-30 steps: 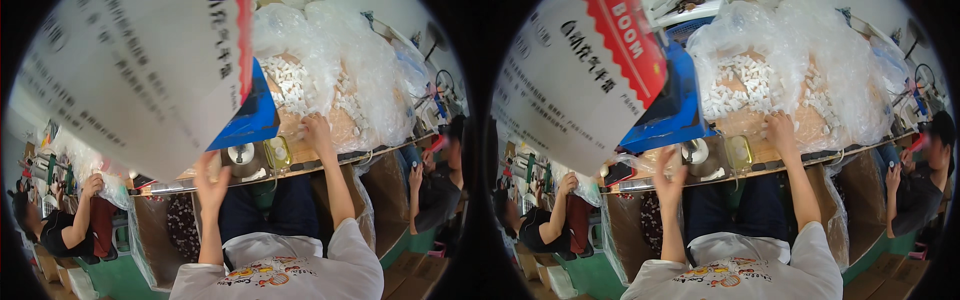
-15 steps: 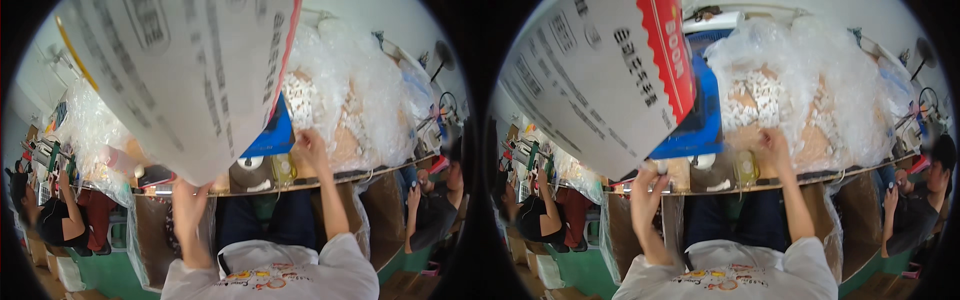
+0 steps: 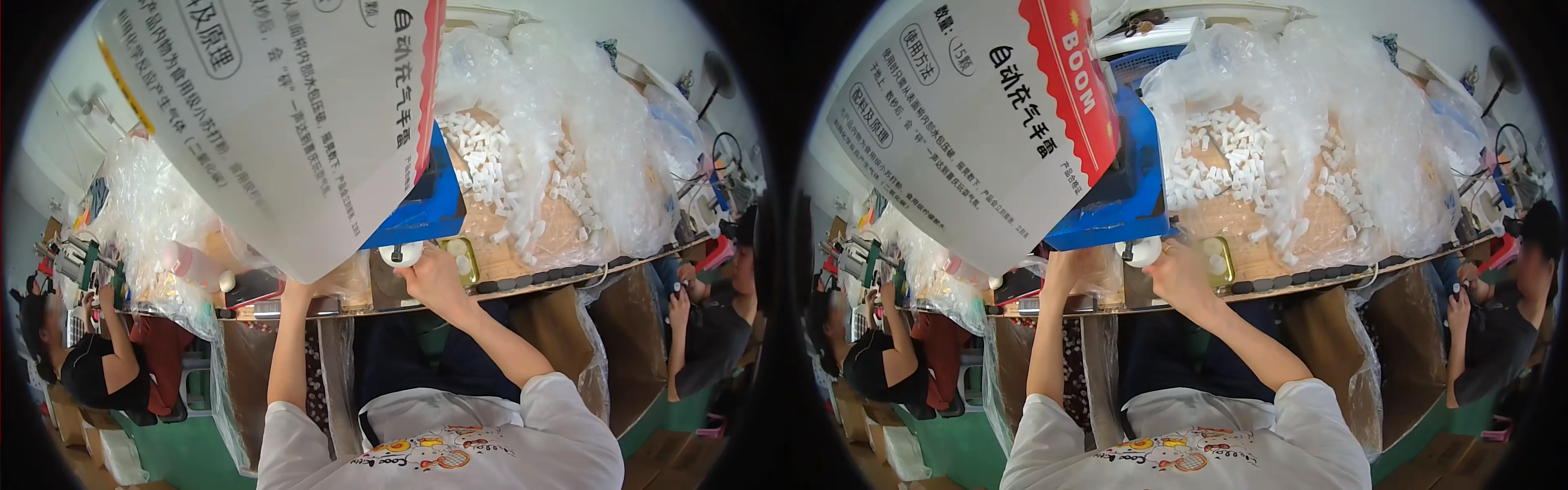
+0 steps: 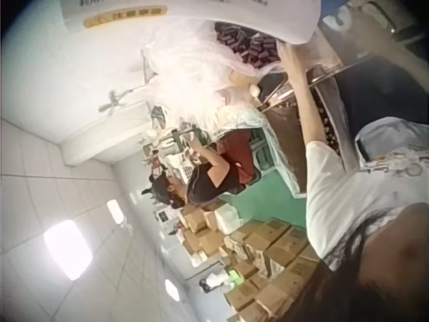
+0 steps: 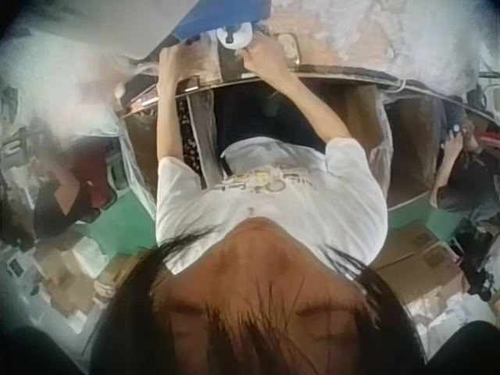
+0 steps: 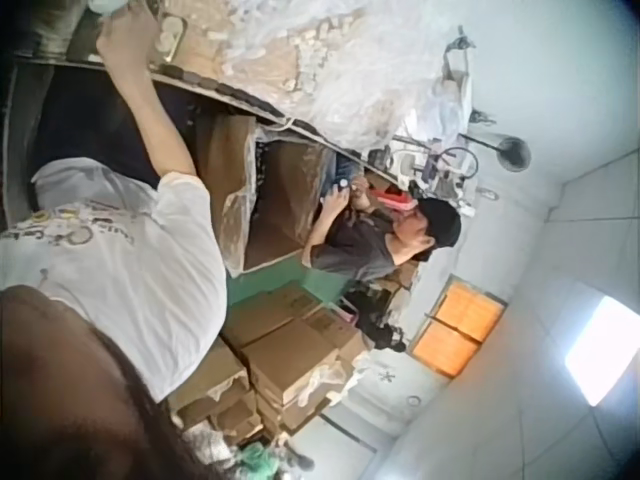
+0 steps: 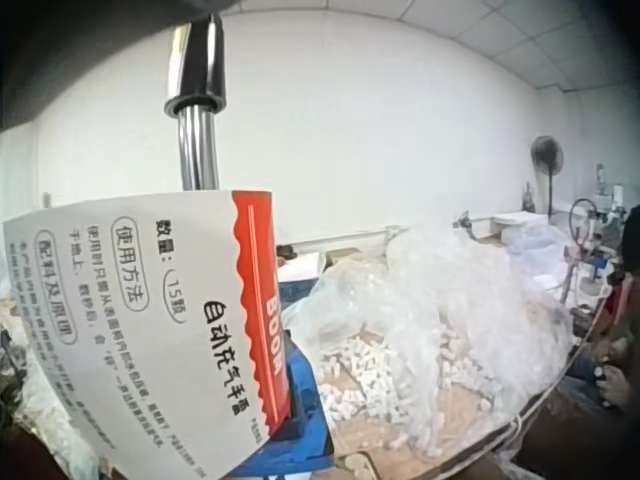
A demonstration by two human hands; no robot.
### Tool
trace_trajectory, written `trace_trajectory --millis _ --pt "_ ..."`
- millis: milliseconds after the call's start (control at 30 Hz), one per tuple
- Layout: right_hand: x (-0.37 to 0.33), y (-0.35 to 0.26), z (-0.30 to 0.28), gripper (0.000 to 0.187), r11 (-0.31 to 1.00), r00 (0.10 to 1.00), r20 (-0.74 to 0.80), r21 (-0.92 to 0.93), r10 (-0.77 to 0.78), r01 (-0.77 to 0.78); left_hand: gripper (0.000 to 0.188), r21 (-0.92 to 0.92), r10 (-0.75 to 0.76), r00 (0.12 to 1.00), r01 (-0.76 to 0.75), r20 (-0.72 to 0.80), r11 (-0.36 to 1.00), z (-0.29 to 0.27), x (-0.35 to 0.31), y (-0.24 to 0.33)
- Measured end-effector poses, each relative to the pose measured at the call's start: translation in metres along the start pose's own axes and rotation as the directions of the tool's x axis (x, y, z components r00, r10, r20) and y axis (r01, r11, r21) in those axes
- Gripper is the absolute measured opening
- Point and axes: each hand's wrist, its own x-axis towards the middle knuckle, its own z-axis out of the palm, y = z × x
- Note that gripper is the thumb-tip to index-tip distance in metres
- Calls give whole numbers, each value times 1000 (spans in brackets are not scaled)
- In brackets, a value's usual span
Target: The person repeatedly takes small plastic pieces from a pile, positions items onto a circular base fixture, and presses the pieces together by hand.
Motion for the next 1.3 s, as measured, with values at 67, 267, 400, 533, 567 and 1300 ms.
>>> trace_trajectory --millis 67,267,400,533,567,1300 --pt "-3 5 -2 20 1000 1000 -18 12 16 -16 27 92 -136 983 125 127 988 -4 0 5" --pt "-1 5 -10 24 990 990 11 20 -139 139 32 -56 -117 989 122 91 991 -29 9 22" --pt "-8 1 3 20 984 983 -73 -71 -167 162 29 -358 -361 925 379 120 853 -24 18 83" --pt "-10 14 5 25 998 996 -68 -14 -64 63 29 -488 -141 989 101 -47 867 -36 32 163" --pt "-4 19 4 25 995 997 -43 73 -63 66 33 -488 -122 991 81 -53 869 -39 32 170" --pt "-39 70 -73 11 937 999 7 -345 -50 49 23 -286 -275 914 190 -299 939 22 14 212"
